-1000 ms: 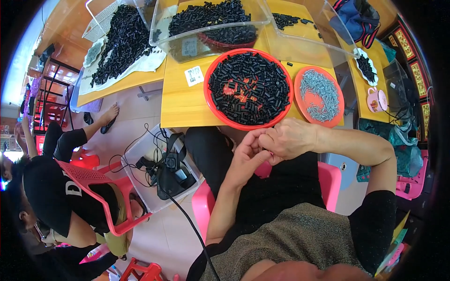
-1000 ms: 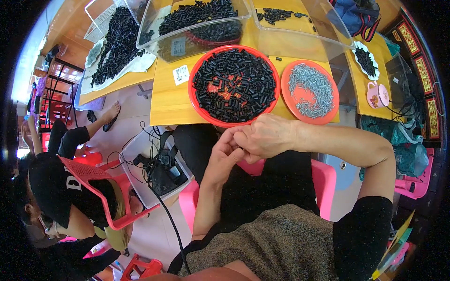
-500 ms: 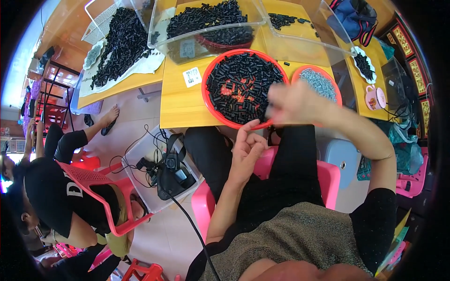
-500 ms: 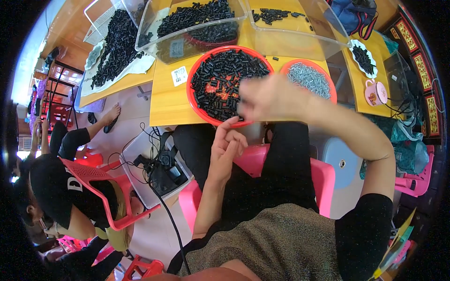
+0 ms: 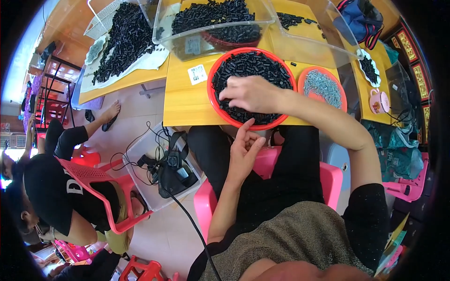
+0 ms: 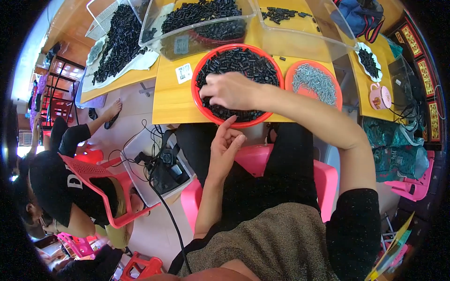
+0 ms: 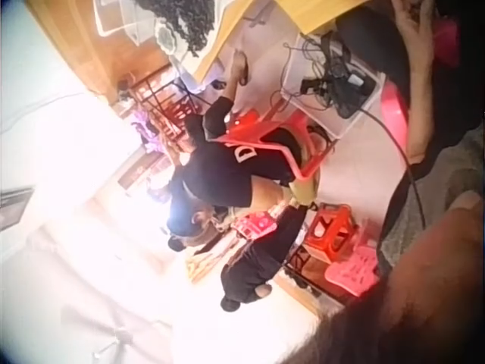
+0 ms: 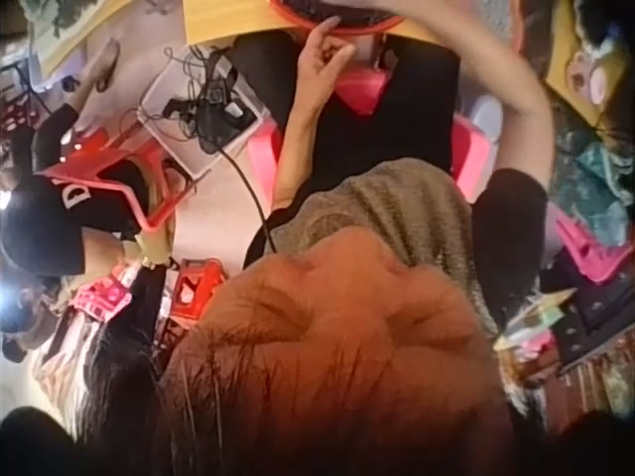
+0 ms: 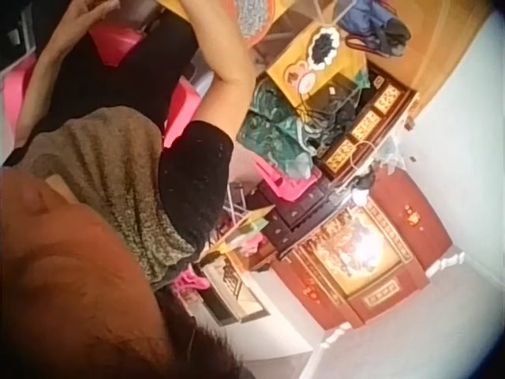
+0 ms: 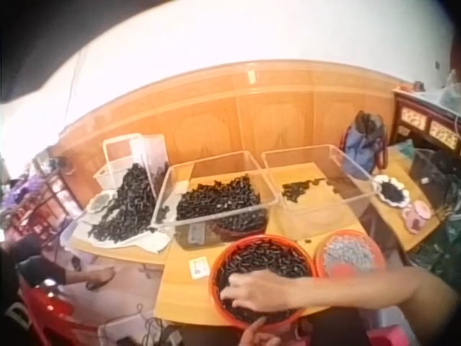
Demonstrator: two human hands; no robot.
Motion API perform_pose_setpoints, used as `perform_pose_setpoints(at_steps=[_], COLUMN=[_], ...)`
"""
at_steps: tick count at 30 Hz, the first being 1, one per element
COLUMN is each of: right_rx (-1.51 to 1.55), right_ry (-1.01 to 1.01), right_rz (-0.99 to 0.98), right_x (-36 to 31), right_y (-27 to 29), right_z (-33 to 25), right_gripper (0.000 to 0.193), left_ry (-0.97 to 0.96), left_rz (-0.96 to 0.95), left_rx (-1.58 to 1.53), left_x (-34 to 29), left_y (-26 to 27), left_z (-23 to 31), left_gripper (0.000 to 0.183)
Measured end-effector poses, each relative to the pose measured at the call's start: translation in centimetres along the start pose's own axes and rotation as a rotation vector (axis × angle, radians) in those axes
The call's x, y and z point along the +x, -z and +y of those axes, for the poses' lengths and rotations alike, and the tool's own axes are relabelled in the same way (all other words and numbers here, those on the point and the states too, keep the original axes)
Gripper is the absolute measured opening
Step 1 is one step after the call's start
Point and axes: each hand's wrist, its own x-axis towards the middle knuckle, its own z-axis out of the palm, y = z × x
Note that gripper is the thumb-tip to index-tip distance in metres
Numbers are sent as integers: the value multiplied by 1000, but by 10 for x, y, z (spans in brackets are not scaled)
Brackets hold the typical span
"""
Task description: Manually assembling small black plastic components with metal pins/screws.
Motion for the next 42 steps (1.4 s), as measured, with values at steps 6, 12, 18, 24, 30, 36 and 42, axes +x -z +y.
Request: perform_pose_setpoints(at_steps=[6, 12, 18, 24, 30, 36, 42], right_rx=[-139, -238, 928, 1434, 1423, -128, -254], right_ry=[-213, -261, -650, -816, -856, -737, -558], right_rz=[-66, 139, 181, 358, 423, 486, 238], right_x=[3, -18, -77, -113, -133, -205, -206], right_y=[-3, 6, 8, -10, -4, 56, 64], right_z=[35, 47, -41, -75, -82, 18, 44], right_gripper=[10, 10, 20, 26, 22, 10, 8], left_ry=[14, 12, -96, -171, -137, -51, 51], left_rz=[10, 22, 282, 199, 137, 112, 97], left_rx=[-45, -42, -174, -103, -144, -340, -615], left_x=[0, 0, -1, -7, -9, -7, -3], left_y=[0, 2, -7, -18, -32, -22, -11], left_z=[2, 3, 1, -1, -1, -4, -6], left_gripper=[54, 49, 31, 23, 18, 16, 25])
